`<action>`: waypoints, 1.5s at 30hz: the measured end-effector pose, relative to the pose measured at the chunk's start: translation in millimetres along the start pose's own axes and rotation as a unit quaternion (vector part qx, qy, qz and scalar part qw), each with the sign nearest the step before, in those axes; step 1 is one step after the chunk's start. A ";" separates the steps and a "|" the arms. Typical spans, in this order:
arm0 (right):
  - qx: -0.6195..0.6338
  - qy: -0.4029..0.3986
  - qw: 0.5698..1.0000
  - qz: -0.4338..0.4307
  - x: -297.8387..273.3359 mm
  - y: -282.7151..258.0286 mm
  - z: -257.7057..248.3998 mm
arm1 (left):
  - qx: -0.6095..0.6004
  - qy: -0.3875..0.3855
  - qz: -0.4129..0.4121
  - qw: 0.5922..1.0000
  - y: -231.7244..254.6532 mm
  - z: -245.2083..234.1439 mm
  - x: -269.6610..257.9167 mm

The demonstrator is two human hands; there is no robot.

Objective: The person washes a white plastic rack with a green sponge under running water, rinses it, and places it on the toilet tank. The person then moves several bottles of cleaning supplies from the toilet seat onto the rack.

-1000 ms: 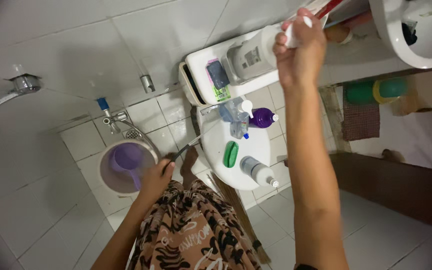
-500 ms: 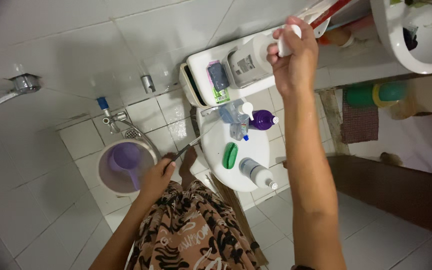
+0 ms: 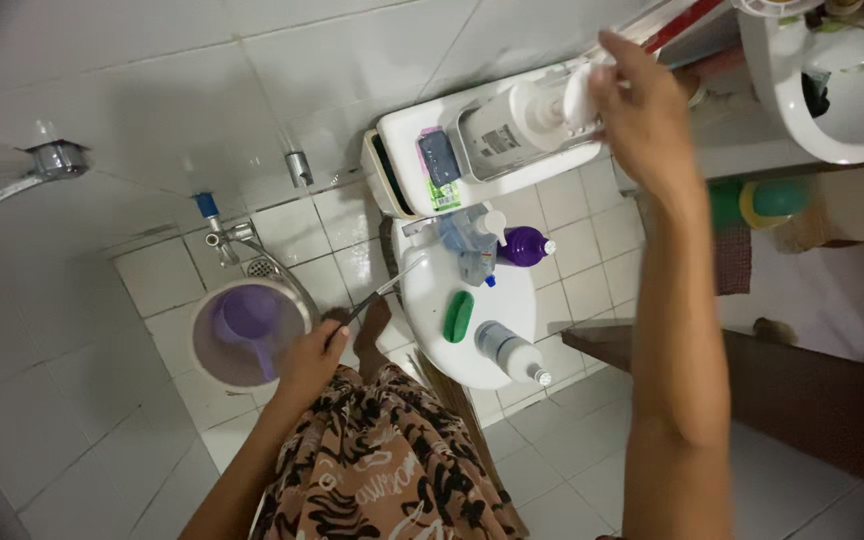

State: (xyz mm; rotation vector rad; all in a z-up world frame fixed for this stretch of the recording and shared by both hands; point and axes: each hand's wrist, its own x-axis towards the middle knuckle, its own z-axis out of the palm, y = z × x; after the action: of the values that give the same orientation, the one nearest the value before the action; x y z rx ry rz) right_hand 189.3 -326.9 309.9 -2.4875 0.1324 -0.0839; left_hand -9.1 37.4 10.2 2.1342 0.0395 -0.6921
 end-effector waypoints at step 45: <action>-0.194 -0.011 0.953 -0.234 15.6 9.0 -9.3 | 0.003 0.017 0.019 1.000 -10.3 4.8 2.4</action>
State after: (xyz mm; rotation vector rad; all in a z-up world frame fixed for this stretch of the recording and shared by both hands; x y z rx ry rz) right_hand 203.3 -341.4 312.2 -2.8602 -0.5016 -0.2478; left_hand -12.0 39.7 -0.8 2.1460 0.0140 -0.6348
